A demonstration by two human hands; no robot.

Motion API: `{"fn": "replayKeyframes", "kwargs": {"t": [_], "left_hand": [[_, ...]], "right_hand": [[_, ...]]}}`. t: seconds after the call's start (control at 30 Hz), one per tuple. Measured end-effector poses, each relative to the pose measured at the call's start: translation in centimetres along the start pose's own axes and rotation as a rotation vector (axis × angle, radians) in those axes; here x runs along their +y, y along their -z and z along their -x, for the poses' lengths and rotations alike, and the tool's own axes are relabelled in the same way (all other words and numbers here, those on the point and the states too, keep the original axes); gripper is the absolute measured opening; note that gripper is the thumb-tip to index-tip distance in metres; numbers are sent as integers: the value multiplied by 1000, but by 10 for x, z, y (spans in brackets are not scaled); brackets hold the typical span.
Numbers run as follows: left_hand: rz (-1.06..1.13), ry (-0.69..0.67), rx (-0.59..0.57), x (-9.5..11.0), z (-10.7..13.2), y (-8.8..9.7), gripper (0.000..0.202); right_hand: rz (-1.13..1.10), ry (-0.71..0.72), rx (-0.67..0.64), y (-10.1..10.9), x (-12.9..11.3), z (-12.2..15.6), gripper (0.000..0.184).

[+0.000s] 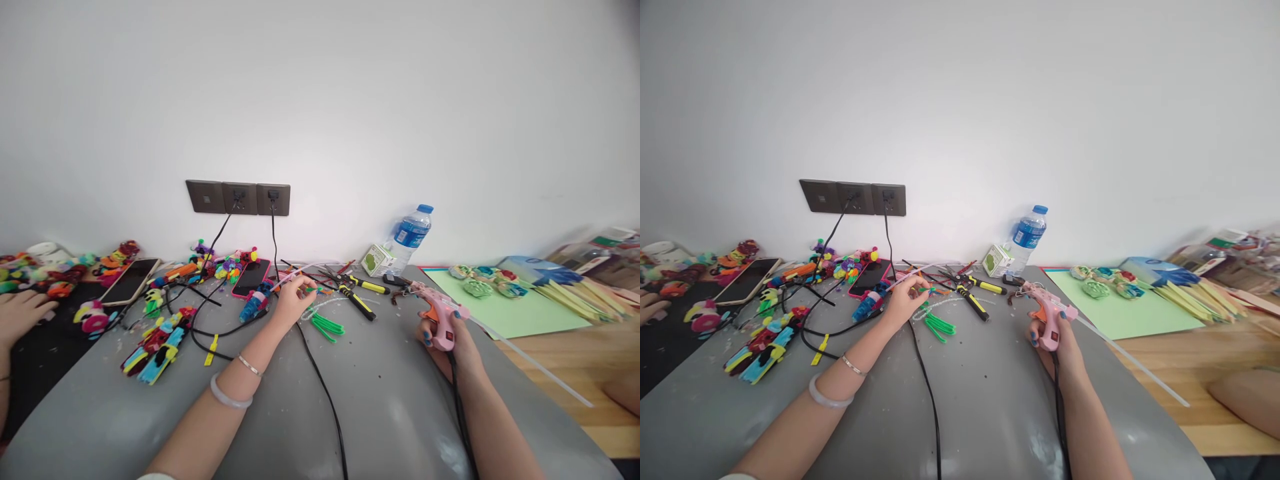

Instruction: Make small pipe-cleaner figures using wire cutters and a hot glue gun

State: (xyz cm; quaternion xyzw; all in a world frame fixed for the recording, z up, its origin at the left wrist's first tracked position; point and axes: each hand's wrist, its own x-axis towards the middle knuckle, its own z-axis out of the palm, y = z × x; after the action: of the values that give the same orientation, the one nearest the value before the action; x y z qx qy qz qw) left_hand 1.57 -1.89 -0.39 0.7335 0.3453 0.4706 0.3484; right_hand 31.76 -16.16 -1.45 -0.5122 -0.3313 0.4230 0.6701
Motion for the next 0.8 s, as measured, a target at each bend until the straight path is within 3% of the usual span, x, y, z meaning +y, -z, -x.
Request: {"fn": "replayKeyframes", "kwargs": {"t": [0.8], "left_hand": [[4,-4,-3,-2,0,0,10]], "right_hand": [[-1,9,3,9,8,-5,50]]}}
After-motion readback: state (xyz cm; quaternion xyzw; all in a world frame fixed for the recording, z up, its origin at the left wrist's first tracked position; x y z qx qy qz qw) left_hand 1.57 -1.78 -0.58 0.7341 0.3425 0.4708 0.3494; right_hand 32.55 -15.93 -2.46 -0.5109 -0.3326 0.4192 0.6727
